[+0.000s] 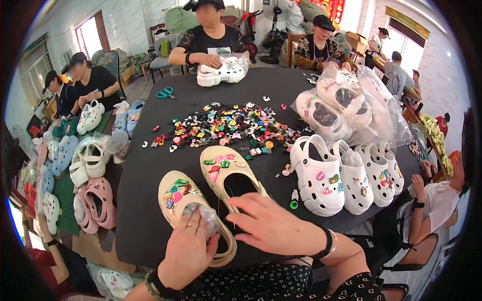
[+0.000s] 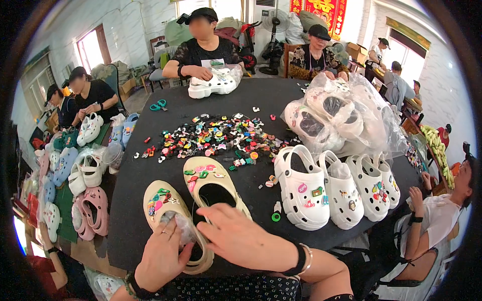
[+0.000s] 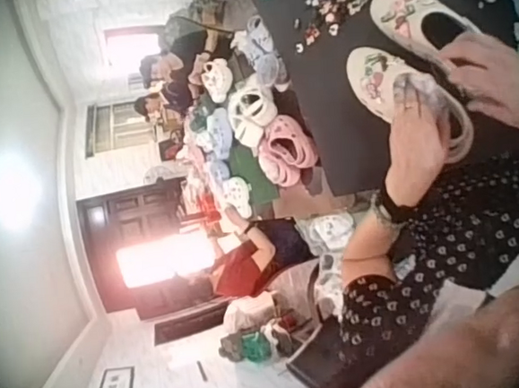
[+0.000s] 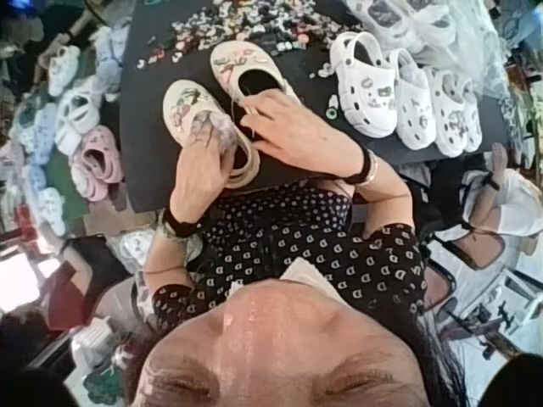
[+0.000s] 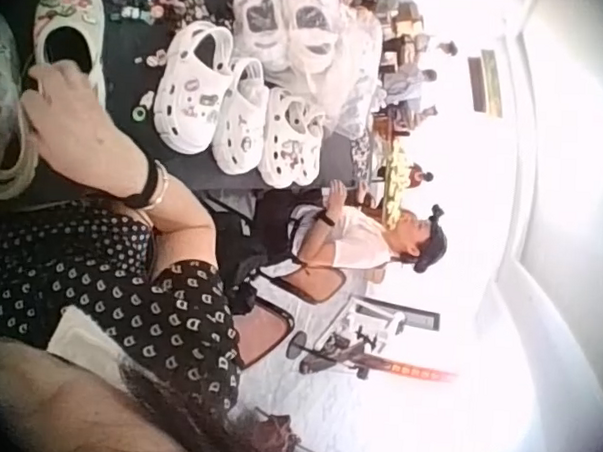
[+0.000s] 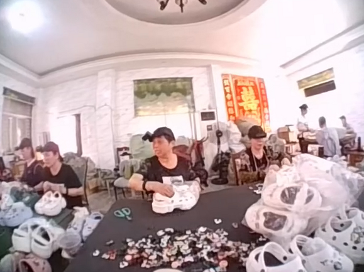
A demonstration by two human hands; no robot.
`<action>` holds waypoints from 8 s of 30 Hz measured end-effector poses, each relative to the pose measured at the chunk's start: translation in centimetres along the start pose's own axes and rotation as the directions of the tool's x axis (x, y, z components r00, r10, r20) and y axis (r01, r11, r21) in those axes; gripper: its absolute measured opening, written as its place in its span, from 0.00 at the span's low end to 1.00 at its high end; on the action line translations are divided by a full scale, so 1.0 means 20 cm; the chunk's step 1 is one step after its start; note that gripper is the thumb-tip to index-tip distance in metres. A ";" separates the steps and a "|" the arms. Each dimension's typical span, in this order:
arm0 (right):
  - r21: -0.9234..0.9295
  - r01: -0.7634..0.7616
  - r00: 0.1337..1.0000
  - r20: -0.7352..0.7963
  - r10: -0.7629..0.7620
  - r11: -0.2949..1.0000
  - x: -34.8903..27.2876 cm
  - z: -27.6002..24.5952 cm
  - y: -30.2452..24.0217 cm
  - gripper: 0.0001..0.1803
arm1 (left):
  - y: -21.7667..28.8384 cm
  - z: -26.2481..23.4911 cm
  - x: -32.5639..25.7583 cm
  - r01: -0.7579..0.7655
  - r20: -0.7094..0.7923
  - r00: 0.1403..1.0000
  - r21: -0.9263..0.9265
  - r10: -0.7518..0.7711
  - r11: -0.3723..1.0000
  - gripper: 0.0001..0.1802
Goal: Decorating shoes with small charms by pressing them into holes.
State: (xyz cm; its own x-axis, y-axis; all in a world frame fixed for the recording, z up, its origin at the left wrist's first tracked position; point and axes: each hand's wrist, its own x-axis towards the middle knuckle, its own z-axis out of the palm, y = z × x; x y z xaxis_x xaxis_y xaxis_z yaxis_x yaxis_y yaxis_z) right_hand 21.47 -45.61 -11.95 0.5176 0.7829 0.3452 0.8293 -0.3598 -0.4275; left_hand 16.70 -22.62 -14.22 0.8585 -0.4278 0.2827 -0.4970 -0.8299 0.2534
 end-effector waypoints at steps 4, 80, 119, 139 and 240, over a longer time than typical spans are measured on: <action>-0.309 -0.180 0.961 0.147 0.234 0.934 -0.10 -0.12 -0.02 0.45 | 0.00 -0.03 0.00 0.055 0.064 0.996 -0.007 -0.054 0.998 0.29; -0.479 -0.442 0.896 -0.285 0.341 0.758 -0.30 0.08 0.06 0.20 | -0.19 -0.17 -0.28 0.455 0.203 0.763 -0.843 -0.613 0.287 0.18; -0.534 -0.438 0.894 -0.179 0.410 0.723 -0.29 0.13 0.02 0.18 | -0.22 -0.12 -0.27 0.310 0.406 0.735 -0.914 -0.543 -0.263 0.30; 0.131 -0.145 0.965 -0.201 0.169 0.981 0.08 0.20 -0.12 0.28 | -0.27 -0.07 -0.34 0.187 0.413 0.761 -0.878 -0.500 -0.440 0.26; 0.407 -0.138 0.990 0.095 0.109 0.903 0.29 0.41 -0.02 0.54 | -0.28 -0.08 -0.35 0.307 0.214 0.741 -0.951 -0.636 0.038 0.18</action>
State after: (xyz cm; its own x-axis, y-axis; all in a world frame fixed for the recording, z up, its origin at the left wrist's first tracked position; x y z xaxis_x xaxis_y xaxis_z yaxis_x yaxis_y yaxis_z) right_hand 22.49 -36.79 -16.65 0.5822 0.7839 0.2156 0.5915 -0.2265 -0.7738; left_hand 13.37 -14.37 -16.09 0.9796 0.1340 -0.1496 0.1247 0.1780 0.9761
